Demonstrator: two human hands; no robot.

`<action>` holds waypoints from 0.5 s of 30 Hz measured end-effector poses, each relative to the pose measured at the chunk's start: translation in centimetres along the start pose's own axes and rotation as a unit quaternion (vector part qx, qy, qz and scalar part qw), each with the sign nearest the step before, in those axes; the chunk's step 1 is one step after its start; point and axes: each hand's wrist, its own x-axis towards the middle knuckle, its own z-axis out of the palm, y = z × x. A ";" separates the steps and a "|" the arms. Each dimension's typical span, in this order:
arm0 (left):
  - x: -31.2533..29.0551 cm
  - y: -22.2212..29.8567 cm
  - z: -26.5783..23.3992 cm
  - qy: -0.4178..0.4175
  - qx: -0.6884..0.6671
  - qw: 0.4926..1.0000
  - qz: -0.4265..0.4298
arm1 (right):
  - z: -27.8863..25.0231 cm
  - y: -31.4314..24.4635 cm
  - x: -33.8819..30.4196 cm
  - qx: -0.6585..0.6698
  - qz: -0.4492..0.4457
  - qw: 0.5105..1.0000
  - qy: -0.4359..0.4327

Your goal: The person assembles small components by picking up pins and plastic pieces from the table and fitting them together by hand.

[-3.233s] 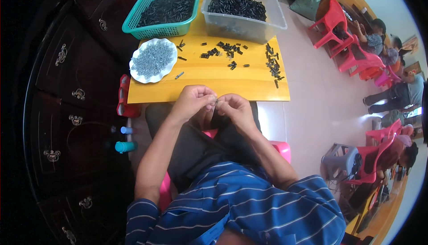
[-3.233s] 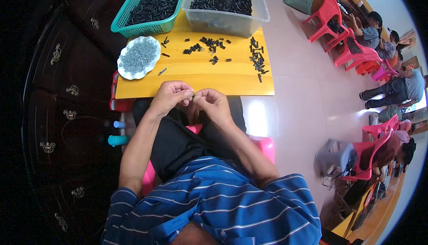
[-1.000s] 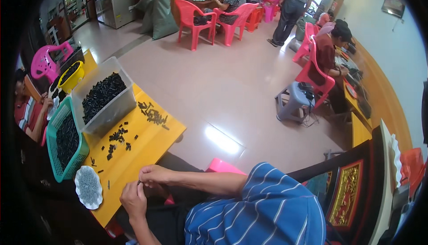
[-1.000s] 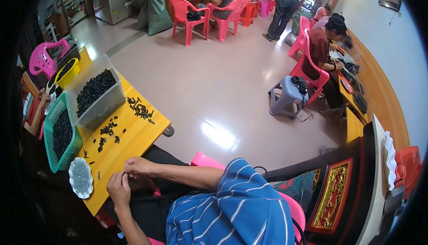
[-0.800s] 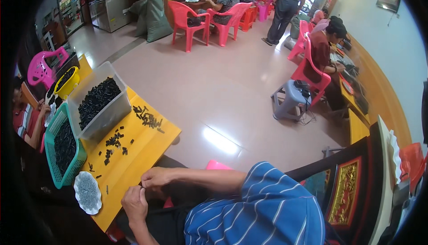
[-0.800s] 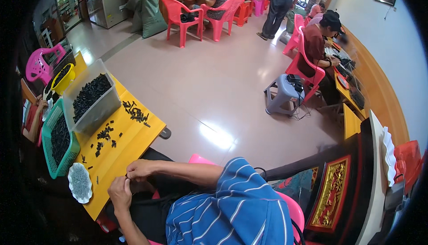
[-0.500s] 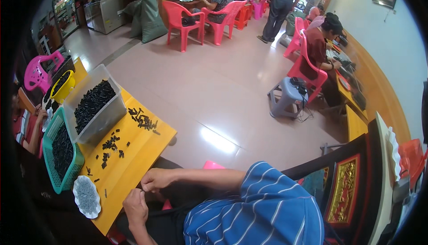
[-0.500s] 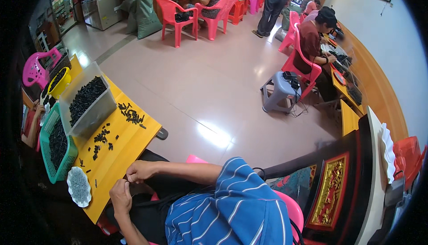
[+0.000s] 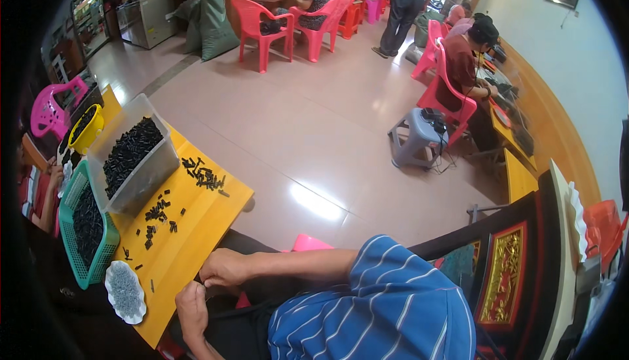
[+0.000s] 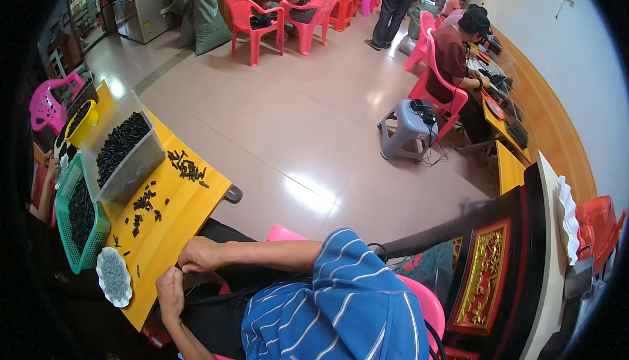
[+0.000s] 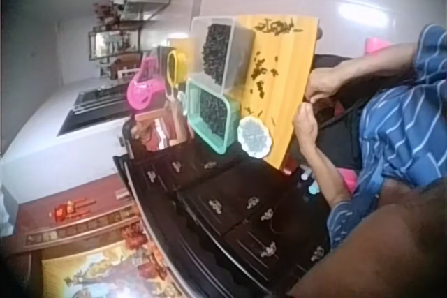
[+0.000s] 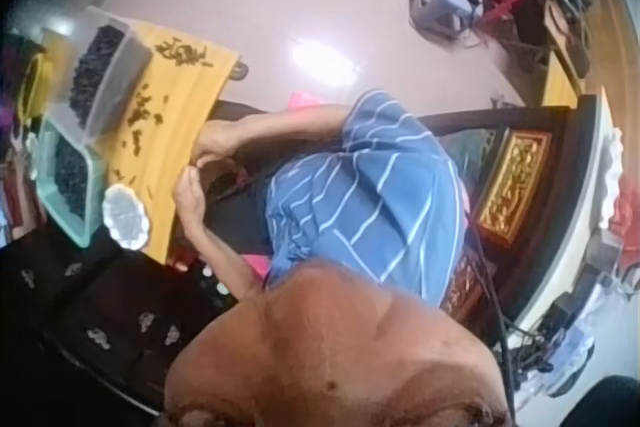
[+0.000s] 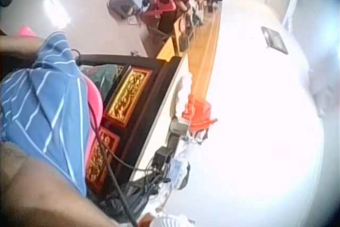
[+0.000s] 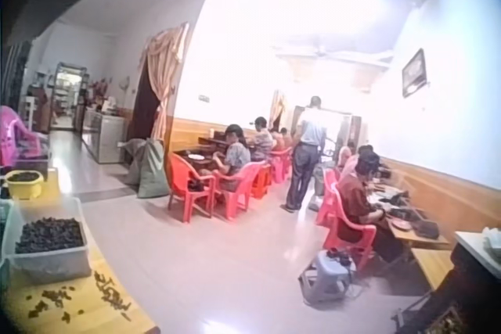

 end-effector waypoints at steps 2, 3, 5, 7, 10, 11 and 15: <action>-0.1 -0.4 0.0 -0.006 -0.020 1.000 0.000 | 0.0 -0.1 0.0 0.008 -0.004 1.000 0.004; -0.1 -0.8 0.0 -0.009 -0.034 0.999 -0.003 | 0.0 -0.2 -0.1 0.016 -0.009 1.000 0.007; -0.3 -1.5 0.0 -0.013 -0.047 0.999 -0.006 | 0.1 -0.1 0.1 0.024 -0.015 1.000 0.012; -0.5 -2.2 -0.1 -0.036 -0.147 0.986 -0.069 | 0.2 0.0 0.1 0.033 -0.023 0.999 0.016; -0.4 -1.4 -0.5 -0.041 -0.217 0.971 -0.088 | -0.1 0.2 0.2 0.143 0.007 0.989 -0.028; -0.5 -1.3 -0.6 -0.042 -0.217 0.971 -0.089 | 0.1 0.2 0.4 0.233 0.054 0.970 -0.043; -0.5 -1.0 -0.7 0.002 -0.174 0.984 -0.040 | 0.8 0.5 0.7 0.431 0.139 0.889 -0.065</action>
